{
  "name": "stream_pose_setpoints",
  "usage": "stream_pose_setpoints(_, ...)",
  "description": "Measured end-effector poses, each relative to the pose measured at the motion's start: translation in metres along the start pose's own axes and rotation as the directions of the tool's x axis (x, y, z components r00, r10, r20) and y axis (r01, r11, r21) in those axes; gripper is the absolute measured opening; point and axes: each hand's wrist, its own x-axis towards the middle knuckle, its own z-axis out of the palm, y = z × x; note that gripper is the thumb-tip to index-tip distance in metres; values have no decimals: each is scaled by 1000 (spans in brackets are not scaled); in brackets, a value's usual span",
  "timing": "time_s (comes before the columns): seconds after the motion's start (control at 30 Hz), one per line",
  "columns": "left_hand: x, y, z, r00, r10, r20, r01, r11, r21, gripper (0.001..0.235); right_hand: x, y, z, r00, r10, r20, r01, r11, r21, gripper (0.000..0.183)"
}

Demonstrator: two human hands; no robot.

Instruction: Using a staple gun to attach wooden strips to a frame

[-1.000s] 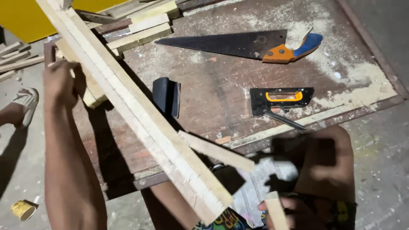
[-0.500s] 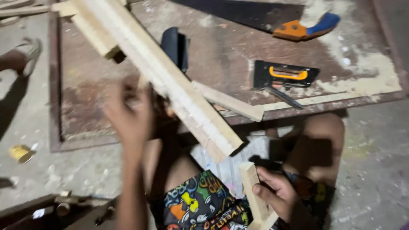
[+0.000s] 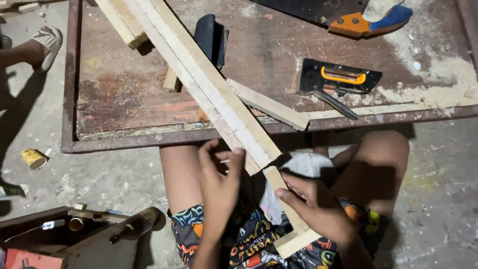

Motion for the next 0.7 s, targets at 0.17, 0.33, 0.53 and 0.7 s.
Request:
stream_pose_setpoints(0.17, -7, -20, 10, 967, -121, 223, 202, 902, -383, 51, 1, -20, -3, 994, -109, 32, 113, 955, -274, 51)
stream_pose_setpoints(0.33, -8, -27, 13, 934, -110, 341, 284, 807, -518, 20, 1, -30, -1, 987, -140, 83, 155, 961, -229, 47)
stream_pose_setpoints(0.53, -7, -16, 4, 944, -136, 299, 245, 898, -366, 17, 1, -30, 0, 997, -73, 23, 77, 934, -350, 49)
stream_pose_setpoints(0.7, -6, -33, 6, 949, -124, 289, 243, 870, -428, 10, 1, -22, 5, 999, -39, -5, 35, 945, -326, 47)
